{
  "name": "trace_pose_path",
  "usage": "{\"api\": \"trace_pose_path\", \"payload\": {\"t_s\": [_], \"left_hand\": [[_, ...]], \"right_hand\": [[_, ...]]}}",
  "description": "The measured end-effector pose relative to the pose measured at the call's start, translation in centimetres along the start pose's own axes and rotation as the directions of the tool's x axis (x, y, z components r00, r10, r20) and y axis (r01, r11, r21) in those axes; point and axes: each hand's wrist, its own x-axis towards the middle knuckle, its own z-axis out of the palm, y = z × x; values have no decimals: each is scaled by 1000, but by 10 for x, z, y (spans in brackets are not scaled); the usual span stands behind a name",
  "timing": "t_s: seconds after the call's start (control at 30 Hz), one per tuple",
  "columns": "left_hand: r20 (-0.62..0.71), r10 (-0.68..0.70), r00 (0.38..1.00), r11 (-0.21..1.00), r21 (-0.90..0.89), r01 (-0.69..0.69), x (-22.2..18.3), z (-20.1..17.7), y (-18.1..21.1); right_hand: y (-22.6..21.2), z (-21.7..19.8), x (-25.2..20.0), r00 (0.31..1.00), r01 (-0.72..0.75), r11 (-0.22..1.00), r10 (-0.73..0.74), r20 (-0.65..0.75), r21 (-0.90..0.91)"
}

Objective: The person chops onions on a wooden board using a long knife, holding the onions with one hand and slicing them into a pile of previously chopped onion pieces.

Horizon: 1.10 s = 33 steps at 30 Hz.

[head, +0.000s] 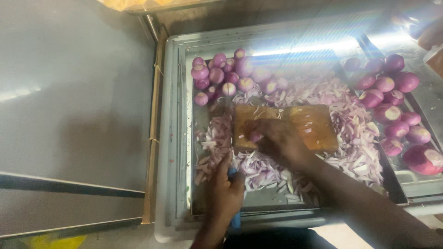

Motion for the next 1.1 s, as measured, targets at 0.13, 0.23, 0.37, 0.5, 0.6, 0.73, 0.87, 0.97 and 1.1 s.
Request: {"api": "trace_pose_path", "payload": {"t_s": [0.13,0.23,0.37,0.5,0.6,0.73,0.87,0.97,1.1], "left_hand": [[-35,325,945,935,161,-316,-13,-10,6],[134,-56,989,966,259,19,-22,-33,5],[76,200,977,940,-295,-169,-27,-43,10],[177,61,982,971,218,-100,-17,-45,27],[199,37,979,928,358,-107,-16,-42,36],[204,251,946,753,574,-323,-12,-43,51],[341,11,940,877,449,-173,-8,-47,82],[354,66,933,834,494,-247,-8,-48,94],[335,220,916,807,465,-364,-13,-45,87]], "right_hand": [[-13,-13,-5,1000,-22,996,22,-2,-82],[-10,-8,-9,995,-101,990,100,-8,-96],[-4,3,-16,968,-249,969,249,12,6],[-2,10,-17,990,-138,988,139,5,-72],[-1,6,-15,988,-149,987,151,25,-59],[-6,-8,-1,757,-650,735,607,241,191],[-12,-8,2,682,-731,612,674,284,302],[-10,-2,-9,779,-623,714,603,170,320],[3,4,-19,933,-359,918,359,32,168]]}}
